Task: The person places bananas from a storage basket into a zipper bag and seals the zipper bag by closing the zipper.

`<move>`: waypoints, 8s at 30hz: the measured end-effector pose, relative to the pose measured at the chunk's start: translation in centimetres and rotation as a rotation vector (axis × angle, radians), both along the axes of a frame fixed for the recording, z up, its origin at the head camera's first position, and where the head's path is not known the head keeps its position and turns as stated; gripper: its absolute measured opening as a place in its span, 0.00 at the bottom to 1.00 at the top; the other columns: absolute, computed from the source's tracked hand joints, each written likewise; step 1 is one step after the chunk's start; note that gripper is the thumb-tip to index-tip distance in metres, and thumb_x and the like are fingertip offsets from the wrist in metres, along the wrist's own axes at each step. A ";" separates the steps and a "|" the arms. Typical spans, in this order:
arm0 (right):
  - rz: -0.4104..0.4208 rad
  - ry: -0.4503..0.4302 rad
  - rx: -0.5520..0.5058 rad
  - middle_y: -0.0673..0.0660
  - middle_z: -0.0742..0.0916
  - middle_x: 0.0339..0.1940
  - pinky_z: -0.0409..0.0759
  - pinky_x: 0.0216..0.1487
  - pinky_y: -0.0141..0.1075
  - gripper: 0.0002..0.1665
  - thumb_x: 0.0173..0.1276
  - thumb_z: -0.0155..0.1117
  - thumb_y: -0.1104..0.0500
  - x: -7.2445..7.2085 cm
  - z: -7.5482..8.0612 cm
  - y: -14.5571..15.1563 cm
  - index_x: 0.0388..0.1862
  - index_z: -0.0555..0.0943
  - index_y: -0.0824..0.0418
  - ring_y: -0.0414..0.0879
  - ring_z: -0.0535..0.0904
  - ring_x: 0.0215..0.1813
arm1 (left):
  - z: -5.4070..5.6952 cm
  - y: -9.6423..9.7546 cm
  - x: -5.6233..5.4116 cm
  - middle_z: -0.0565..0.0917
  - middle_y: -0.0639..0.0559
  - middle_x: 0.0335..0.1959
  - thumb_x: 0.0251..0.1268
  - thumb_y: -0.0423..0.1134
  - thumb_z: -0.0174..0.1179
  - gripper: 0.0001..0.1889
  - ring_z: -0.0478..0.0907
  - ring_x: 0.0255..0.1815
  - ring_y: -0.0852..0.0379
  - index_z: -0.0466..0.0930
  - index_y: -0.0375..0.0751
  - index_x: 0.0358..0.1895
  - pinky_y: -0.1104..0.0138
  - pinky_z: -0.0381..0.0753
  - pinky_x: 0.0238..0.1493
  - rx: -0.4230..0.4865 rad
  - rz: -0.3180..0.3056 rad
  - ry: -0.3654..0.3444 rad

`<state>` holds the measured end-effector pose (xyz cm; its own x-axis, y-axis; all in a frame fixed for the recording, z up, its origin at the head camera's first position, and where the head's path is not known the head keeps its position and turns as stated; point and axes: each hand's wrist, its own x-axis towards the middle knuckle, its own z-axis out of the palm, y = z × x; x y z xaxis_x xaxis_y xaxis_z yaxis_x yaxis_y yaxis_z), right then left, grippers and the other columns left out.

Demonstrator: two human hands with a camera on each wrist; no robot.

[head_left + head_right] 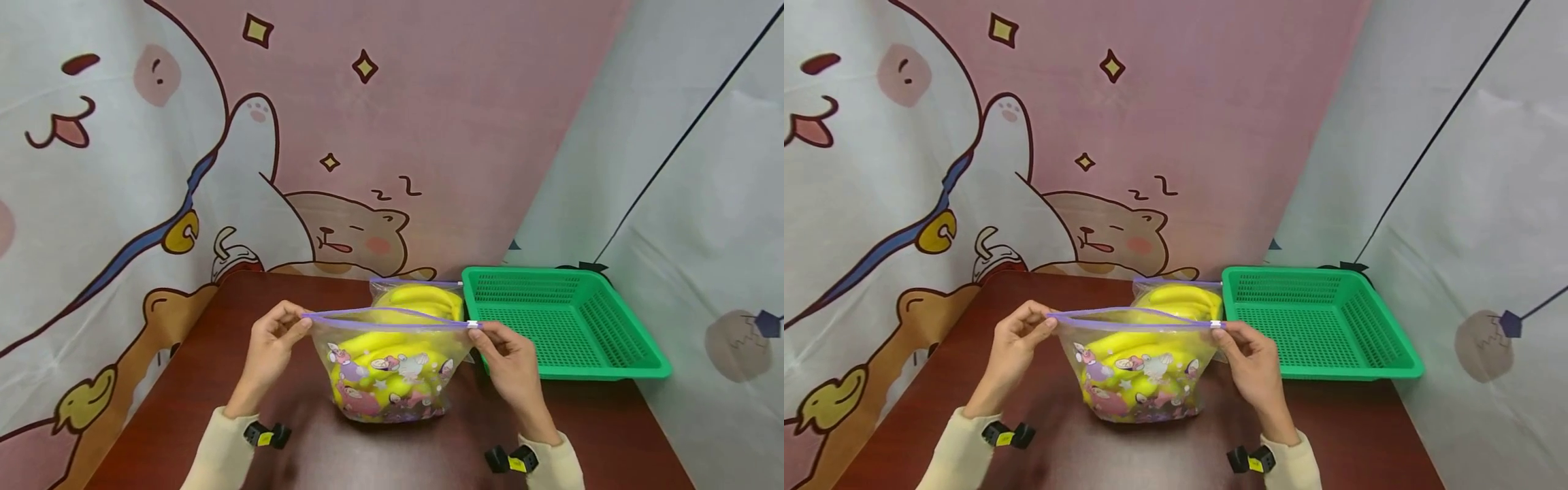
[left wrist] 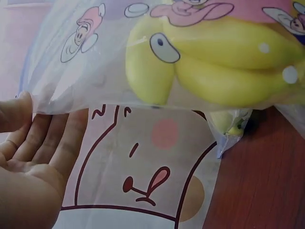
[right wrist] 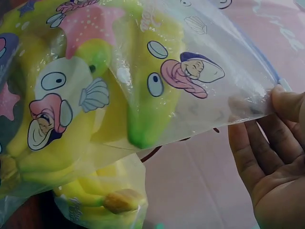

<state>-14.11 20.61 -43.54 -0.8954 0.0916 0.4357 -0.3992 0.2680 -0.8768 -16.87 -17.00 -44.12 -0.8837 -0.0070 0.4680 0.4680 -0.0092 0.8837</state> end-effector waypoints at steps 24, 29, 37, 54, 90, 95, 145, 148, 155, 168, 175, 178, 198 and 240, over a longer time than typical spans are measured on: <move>0.152 0.021 -0.083 0.45 0.93 0.38 0.86 0.46 0.28 0.09 0.74 0.63 0.67 0.3 0.0 -1.5 0.49 0.84 0.71 0.37 0.90 0.43 | 4.3 1.3 2.1 0.82 0.46 0.56 0.65 0.31 0.69 0.19 0.78 0.63 0.52 0.77 0.37 0.57 0.70 0.76 0.68 -0.338 0.267 0.139; 0.128 0.006 -0.075 0.45 0.93 0.37 0.86 0.48 0.27 0.08 0.74 0.64 0.66 0.4 -0.1 -1.5 0.48 0.84 0.70 0.36 0.90 0.43 | 6.6 4.4 2.5 0.82 0.49 0.59 0.61 0.36 0.71 0.20 0.72 0.69 0.49 0.80 0.41 0.56 0.58 0.72 0.71 -0.501 0.242 0.336; 0.154 0.019 -0.058 0.48 0.93 0.38 0.87 0.44 0.29 0.08 0.74 0.64 0.67 0.4 0.1 -1.5 0.48 0.85 0.69 0.38 0.91 0.43 | 8.8 9.2 2.5 0.81 0.52 0.60 0.66 0.39 0.69 0.17 0.73 0.68 0.54 0.81 0.45 0.56 0.57 0.77 0.68 -0.688 -0.043 0.429; 0.111 0.102 0.067 0.42 0.91 0.37 0.87 0.36 0.30 0.06 0.70 0.66 0.71 0.8 0.4 -0.6 0.43 0.87 0.65 0.34 0.88 0.38 | 9.5 18.1 3.0 0.86 0.57 0.46 0.79 0.46 0.56 0.12 0.81 0.47 0.58 0.84 0.49 0.56 0.66 0.81 0.47 -1.242 -0.093 0.452; 0.058 0.007 -0.023 0.47 0.92 0.33 0.89 0.37 0.34 0.05 0.70 0.69 0.67 0.7 0.7 -0.4 0.42 0.89 0.66 0.39 0.89 0.34 | 8.6 15.2 1.3 0.82 0.58 0.27 0.63 0.28 0.66 0.09 0.79 0.29 0.62 0.80 0.46 0.29 0.74 0.75 0.29 -1.063 0.000 0.461; 0.120 0.012 0.091 0.53 0.90 0.38 0.88 0.38 0.33 0.06 0.71 0.68 0.65 0.5 1.6 0.2 0.44 0.88 0.60 0.40 0.88 0.38 | 8.6 14.8 1.1 0.78 0.58 0.27 0.67 0.29 0.62 0.08 0.71 0.26 0.65 0.79 0.46 0.31 0.77 0.69 0.28 -1.043 -0.072 0.444; 0.223 0.517 0.711 0.46 0.86 0.35 0.71 0.31 0.19 0.13 0.59 0.75 0.72 -0.1 6.7 -1.2 0.37 0.85 0.56 0.35 0.74 0.33 | 8.4 11.2 0.5 0.81 0.56 0.36 0.68 0.31 0.66 0.04 0.74 0.33 0.64 0.81 0.43 0.38 0.78 0.76 0.34 -0.985 -0.208 0.416; 0.220 0.515 0.711 0.46 0.86 0.35 0.70 0.31 0.19 0.13 0.60 0.74 0.72 -0.1 6.7 -1.1 0.37 0.85 0.56 0.35 0.74 0.33 | 8.2 10.7 0.5 0.81 0.56 0.36 0.69 0.31 0.65 0.04 0.74 0.34 0.64 0.80 0.44 0.37 0.77 0.76 0.34 -0.987 -0.200 0.423; 0.212 0.515 0.714 0.46 0.86 0.34 0.69 0.31 0.19 0.12 0.60 0.74 0.72 -0.2 6.4 -0.8 0.37 0.85 0.57 0.35 0.73 0.32 | 8.0 9.4 0.1 0.81 0.56 0.37 0.68 0.29 0.65 0.05 0.77 0.37 0.63 0.80 0.43 0.37 0.75 0.80 0.38 -0.975 -0.178 0.439; 0.209 0.461 0.720 0.47 0.85 0.34 0.68 0.32 0.18 0.03 0.70 0.69 0.65 -0.2 5.9 -0.3 0.37 0.85 0.57 0.34 0.71 0.33 | 7.8 6.5 -0.1 0.82 0.55 0.38 0.68 0.29 0.64 0.04 0.78 0.37 0.63 0.82 0.43 0.39 0.72 0.82 0.39 -0.983 -0.144 0.413; 0.193 0.460 0.732 0.45 0.85 0.34 0.69 0.33 0.19 0.10 0.63 0.73 0.70 -0.2 5.9 -0.2 0.36 0.84 0.56 0.33 0.72 0.34 | 7.7 5.2 0.0 0.83 0.55 0.38 0.67 0.29 0.65 0.04 0.80 0.38 0.64 0.82 0.43 0.39 0.72 0.84 0.40 -0.956 -0.143 0.397; 0.192 0.465 0.732 0.45 0.84 0.34 0.69 0.33 0.19 0.11 0.62 0.73 0.70 -0.2 5.9 -0.2 0.36 0.84 0.56 0.33 0.72 0.34 | 7.6 4.8 0.0 0.82 0.55 0.38 0.67 0.29 0.65 0.05 0.79 0.36 0.64 0.82 0.43 0.38 0.73 0.83 0.39 -0.944 -0.141 0.399; 0.174 0.477 0.720 0.43 0.83 0.33 0.67 0.31 0.18 0.12 0.62 0.73 0.71 0.6 6.0 0.2 0.36 0.84 0.55 0.32 0.70 0.32 | 7.1 2.0 0.2 0.82 0.57 0.36 0.66 0.28 0.67 0.06 0.74 0.33 0.66 0.82 0.44 0.38 0.73 0.81 0.34 -0.887 -0.124 0.372; 0.250 -0.174 0.466 0.37 0.88 0.44 0.84 0.48 0.34 0.26 0.61 0.76 0.40 0.7 -3.2 -2.9 0.58 0.83 0.41 0.34 0.84 0.47 | -1.3 -1.9 0.5 0.82 0.46 0.52 0.70 0.27 0.62 0.17 0.82 0.46 0.63 0.78 0.40 0.60 0.73 0.84 0.46 -0.267 -0.107 0.093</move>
<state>-13.42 17.76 -46.74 -0.9274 -0.3001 0.2234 -0.3607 0.5587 -0.7468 -16.38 -18.86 -45.46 -0.8258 0.2182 0.5201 0.5564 0.1642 0.8145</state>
